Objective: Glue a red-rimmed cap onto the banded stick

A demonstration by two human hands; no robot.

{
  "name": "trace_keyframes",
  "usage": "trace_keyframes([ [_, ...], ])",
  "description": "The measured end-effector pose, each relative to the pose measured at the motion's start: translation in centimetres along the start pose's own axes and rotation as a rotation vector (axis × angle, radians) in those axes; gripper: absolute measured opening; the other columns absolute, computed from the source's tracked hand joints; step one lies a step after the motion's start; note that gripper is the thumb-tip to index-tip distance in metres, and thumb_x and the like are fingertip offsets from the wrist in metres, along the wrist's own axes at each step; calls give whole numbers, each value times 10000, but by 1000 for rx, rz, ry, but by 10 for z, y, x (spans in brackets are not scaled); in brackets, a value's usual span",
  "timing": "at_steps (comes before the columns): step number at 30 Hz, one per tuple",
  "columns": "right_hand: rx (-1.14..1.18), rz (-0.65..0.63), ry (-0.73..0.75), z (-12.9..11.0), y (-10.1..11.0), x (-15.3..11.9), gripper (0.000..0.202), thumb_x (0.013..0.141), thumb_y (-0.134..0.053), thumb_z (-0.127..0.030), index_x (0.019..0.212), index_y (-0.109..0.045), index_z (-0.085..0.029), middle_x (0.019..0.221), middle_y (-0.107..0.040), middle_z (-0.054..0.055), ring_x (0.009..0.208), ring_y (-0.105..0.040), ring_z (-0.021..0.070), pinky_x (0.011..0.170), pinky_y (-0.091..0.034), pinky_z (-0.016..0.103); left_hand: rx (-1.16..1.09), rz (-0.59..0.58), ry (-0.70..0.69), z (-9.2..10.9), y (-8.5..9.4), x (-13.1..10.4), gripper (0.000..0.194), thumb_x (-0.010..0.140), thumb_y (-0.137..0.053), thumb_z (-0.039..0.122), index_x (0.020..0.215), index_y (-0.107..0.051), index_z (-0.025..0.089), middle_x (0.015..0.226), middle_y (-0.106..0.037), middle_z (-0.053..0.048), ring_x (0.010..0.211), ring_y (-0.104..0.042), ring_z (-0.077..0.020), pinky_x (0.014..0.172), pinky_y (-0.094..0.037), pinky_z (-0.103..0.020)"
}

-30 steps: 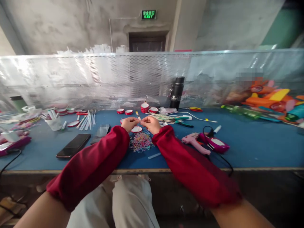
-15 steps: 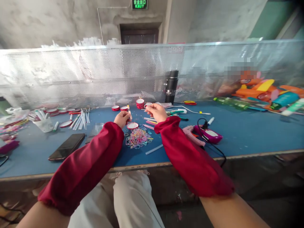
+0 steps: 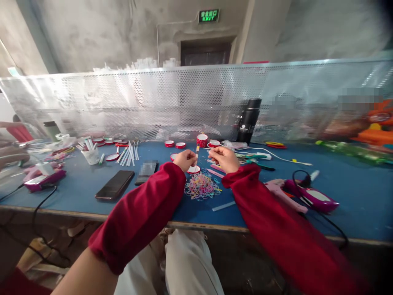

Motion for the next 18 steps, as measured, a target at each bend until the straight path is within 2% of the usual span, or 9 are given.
trace_keyframes([
  [4, -15, 20, -4, 3, -1, -1, 282, 683, -702, -435, 759, -621, -176, 678, -686, 34, 526, -556, 111, 467, -439, 225, 80, -87, -27, -4, -1, 0, 68, 744, -623, 200, 727, -560, 180, 578, -604, 32, 524, -540, -84, 512, -399, -192],
  [7, -26, 39, 4, -7, 12, -4, 284, 680, -700, -440, 713, -605, -174, 659, -673, 33, 521, -546, 107, 490, -440, 234, 95, -81, -26, -6, 1, 0, 88, 722, -648, 243, 717, -586, 180, 596, -622, 16, 534, -552, -98, 531, -415, -209],
  [9, -52, 58, 69, -22, 33, -7, 281, 698, -691, -441, 708, -601, -175, 659, -667, 31, 537, -549, 107, 503, -432, 231, 71, -78, -34, -7, 3, 0, 95, 707, -652, 254, 698, -587, 185, 579, -617, 16, 529, -549, -102, 539, -419, -214],
  [12, -128, 129, 143, -49, 79, -19, 271, 712, -693, -431, 759, -615, -176, 690, -677, 32, 562, -563, 109, 548, -450, 238, 8, -103, -47, -5, 4, 0, 112, 679, -666, 264, 685, -585, 188, 559, -607, 18, 521, -543, -104, 526, -407, -211],
  [15, -274, 178, 171, -71, 123, -45, 276, 727, -684, -444, 759, -620, -178, 678, -672, 29, 584, -580, 122, 575, -457, 248, -57, -121, -21, 1, 3, -3, 139, 663, -677, 288, 682, -585, 185, 571, -620, 1, 514, -531, -103, 473, -359, -197],
  [18, -504, 130, 196, -83, 151, -78, 233, 778, -636, -415, 756, -634, -183, 702, -684, 35, 600, -595, 137, 600, -453, 263, -99, -108, 48, 9, 3, -6, 183, 635, -700, 312, 674, -576, 183, 587, -628, -10, 504, -522, -104, 434, -321, -188],
])
Point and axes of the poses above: each hand's wrist, its own x-axis towards the middle knuckle, its own y-axis out of the back of the hand, z = x × y, the point moved 2 cm from there along x, towards the middle knuckle
